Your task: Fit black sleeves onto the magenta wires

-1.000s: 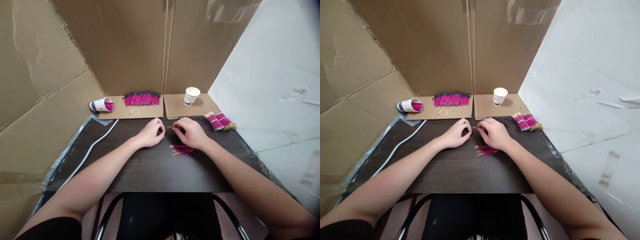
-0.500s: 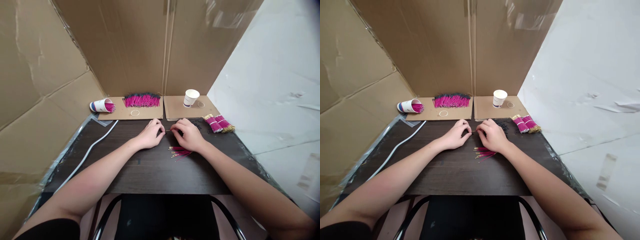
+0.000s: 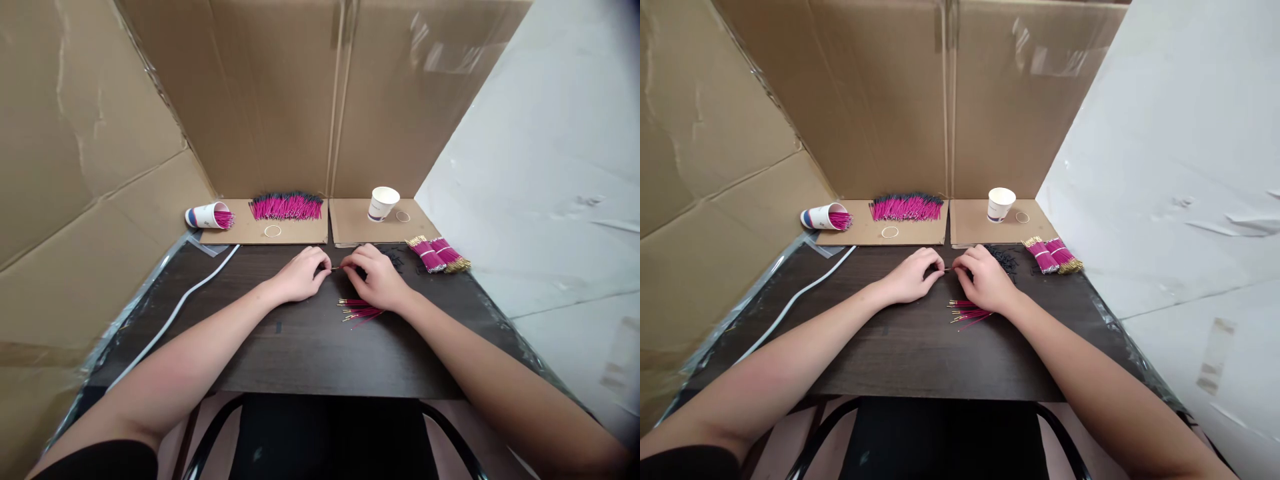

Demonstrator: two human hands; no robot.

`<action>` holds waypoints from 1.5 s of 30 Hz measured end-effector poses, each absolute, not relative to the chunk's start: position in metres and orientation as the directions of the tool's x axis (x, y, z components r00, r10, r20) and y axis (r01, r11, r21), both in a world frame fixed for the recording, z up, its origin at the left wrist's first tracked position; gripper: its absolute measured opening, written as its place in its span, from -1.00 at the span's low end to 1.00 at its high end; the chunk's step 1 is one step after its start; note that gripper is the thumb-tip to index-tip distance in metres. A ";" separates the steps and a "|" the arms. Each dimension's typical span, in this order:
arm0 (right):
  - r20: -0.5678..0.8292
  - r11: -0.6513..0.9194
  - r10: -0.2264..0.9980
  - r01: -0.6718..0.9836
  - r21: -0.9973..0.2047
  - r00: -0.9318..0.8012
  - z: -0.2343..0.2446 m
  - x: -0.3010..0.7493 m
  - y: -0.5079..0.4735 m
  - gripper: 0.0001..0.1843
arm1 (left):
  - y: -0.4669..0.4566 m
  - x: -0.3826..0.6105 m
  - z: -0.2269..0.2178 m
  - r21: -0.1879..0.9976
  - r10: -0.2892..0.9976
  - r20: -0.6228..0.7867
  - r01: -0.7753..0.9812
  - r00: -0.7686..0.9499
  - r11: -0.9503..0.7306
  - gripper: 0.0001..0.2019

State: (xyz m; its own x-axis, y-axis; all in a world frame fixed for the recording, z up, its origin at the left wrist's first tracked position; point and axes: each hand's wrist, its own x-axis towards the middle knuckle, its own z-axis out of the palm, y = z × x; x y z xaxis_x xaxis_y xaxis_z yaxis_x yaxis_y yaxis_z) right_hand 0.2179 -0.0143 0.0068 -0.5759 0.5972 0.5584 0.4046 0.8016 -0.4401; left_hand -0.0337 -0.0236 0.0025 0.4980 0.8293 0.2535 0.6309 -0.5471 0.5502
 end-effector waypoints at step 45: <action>0.598 0.721 0.690 0.458 -0.520 -0.407 0.012 0.217 -0.017 -0.91 | -0.014 -0.023 -0.006 0.972 0.964 0.114 0.175 0.240 -0.158 -0.77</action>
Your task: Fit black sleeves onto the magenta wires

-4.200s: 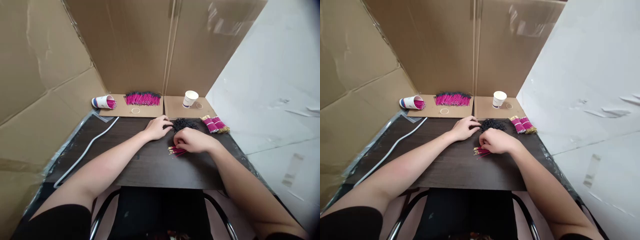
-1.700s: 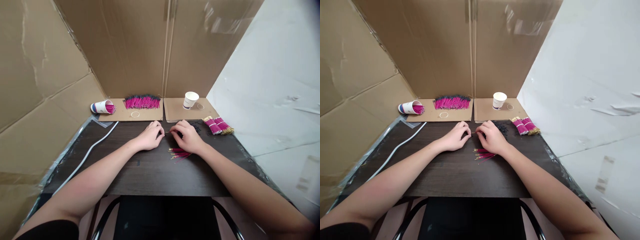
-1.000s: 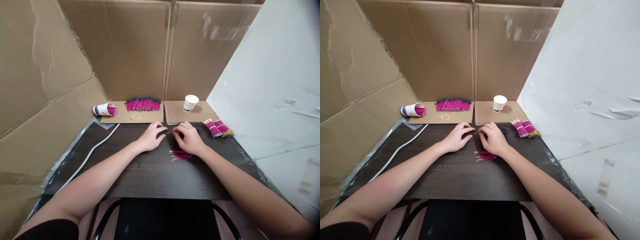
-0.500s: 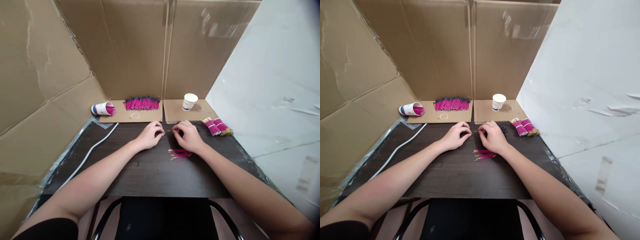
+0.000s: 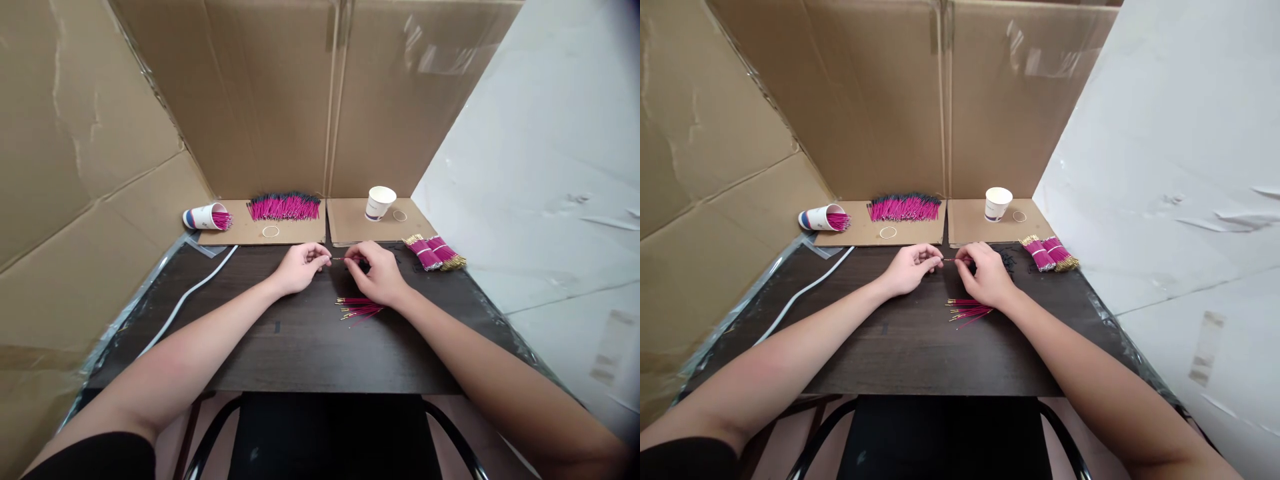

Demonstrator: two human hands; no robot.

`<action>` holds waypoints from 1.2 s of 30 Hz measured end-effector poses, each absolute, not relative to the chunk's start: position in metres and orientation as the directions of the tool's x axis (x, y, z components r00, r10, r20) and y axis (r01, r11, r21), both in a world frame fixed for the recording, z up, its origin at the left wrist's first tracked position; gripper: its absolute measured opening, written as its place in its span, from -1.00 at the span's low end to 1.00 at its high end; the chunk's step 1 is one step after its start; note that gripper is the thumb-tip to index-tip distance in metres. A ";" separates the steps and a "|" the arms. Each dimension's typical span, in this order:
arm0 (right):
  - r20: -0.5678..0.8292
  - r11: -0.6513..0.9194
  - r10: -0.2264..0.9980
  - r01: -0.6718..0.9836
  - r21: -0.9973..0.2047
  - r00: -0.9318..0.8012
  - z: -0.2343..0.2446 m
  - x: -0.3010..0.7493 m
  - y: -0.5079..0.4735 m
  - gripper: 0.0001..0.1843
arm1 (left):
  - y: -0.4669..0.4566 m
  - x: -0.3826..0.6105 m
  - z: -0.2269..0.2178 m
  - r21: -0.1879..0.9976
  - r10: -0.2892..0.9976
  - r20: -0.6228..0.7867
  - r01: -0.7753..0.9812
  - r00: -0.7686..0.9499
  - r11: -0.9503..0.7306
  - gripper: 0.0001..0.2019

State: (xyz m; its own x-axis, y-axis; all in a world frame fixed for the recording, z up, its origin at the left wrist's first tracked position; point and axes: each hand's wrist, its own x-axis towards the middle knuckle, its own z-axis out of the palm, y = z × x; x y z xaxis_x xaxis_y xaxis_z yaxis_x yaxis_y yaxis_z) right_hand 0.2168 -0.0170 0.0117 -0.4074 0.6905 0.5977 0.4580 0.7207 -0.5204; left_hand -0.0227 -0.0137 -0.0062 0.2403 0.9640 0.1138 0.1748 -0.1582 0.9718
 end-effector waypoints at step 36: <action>0.637 0.786 0.617 0.391 -0.478 -0.463 0.007 0.217 -0.014 -0.88 | -0.018 -0.021 -0.001 0.987 0.956 0.082 0.109 0.280 -0.117 -0.79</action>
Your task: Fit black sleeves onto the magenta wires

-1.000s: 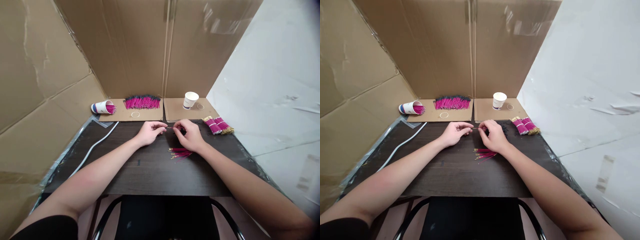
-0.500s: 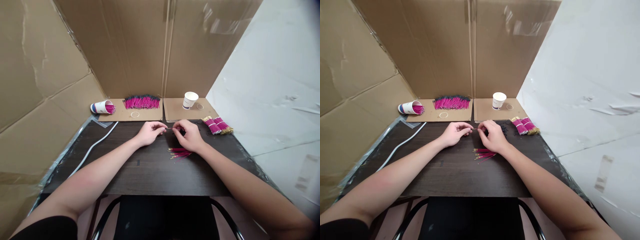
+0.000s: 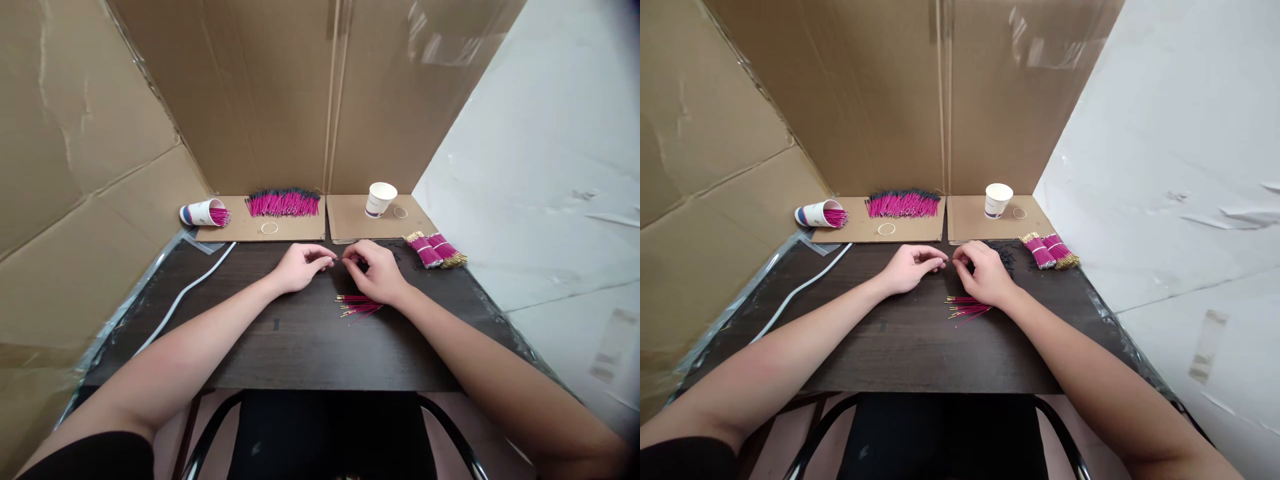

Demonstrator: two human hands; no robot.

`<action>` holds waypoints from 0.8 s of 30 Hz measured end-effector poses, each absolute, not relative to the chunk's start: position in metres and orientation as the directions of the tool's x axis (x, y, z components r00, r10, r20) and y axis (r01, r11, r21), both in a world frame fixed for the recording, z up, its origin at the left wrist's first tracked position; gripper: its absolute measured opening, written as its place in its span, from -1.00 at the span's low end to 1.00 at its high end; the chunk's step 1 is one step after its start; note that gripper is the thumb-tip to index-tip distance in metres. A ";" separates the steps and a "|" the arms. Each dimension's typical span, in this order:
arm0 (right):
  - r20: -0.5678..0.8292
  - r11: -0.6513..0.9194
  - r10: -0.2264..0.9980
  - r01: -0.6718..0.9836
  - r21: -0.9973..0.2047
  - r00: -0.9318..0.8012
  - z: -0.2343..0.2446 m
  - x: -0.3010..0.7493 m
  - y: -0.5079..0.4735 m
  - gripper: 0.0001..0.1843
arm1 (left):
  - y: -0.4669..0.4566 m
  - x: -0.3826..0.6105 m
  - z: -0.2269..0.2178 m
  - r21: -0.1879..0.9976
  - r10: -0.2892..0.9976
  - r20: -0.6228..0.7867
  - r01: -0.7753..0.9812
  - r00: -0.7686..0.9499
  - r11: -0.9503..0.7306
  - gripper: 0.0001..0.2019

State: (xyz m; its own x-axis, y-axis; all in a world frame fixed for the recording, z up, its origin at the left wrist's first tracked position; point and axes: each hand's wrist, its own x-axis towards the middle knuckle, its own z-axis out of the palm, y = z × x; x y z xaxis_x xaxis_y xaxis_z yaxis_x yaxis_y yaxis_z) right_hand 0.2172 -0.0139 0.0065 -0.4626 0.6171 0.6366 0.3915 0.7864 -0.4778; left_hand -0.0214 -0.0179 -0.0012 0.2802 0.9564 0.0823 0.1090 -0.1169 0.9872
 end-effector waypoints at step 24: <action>0.602 0.775 0.632 0.384 -0.502 -0.488 0.007 0.216 -0.016 -0.89 | -0.019 -0.021 -0.003 0.983 0.953 0.092 0.128 0.289 -0.134 -0.76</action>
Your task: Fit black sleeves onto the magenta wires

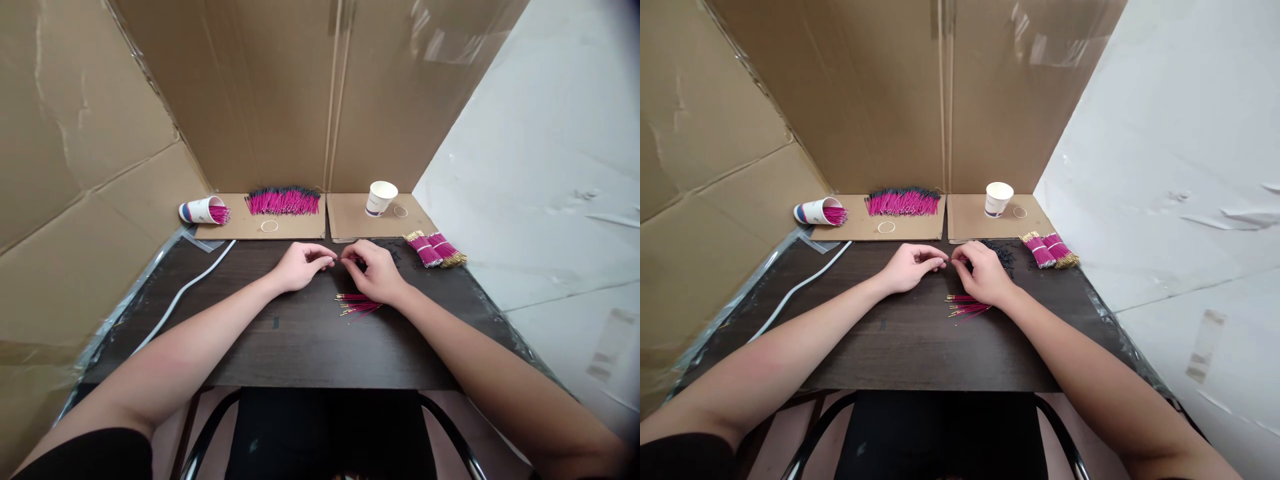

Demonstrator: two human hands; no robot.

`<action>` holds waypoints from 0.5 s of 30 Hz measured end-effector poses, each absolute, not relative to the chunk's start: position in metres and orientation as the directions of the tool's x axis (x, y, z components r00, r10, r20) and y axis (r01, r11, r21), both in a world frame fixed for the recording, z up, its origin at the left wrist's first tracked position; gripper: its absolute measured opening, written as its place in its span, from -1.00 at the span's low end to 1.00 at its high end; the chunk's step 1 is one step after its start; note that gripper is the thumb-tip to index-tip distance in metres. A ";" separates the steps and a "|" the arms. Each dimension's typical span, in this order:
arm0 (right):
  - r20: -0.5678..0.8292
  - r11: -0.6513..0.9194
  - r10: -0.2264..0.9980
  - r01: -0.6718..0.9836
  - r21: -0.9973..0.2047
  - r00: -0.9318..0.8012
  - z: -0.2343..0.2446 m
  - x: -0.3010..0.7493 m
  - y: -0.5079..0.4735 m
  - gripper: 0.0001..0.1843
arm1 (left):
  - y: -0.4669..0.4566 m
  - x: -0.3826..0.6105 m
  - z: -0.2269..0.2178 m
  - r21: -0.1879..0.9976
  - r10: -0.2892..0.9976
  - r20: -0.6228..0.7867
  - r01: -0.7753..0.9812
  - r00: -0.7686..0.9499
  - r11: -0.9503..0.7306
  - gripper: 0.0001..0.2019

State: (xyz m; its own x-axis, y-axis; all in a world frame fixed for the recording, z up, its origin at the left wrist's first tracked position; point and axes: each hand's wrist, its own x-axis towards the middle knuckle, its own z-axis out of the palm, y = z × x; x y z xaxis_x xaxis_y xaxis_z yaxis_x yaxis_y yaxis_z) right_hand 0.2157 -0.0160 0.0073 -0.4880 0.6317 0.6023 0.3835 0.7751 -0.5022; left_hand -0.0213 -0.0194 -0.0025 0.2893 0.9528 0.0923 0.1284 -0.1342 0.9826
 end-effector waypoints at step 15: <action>0.600 0.773 0.634 0.391 -0.500 -0.487 0.004 0.215 -0.015 -0.90 | -0.021 -0.020 -0.002 0.978 0.954 0.102 0.148 0.281 -0.148 -0.74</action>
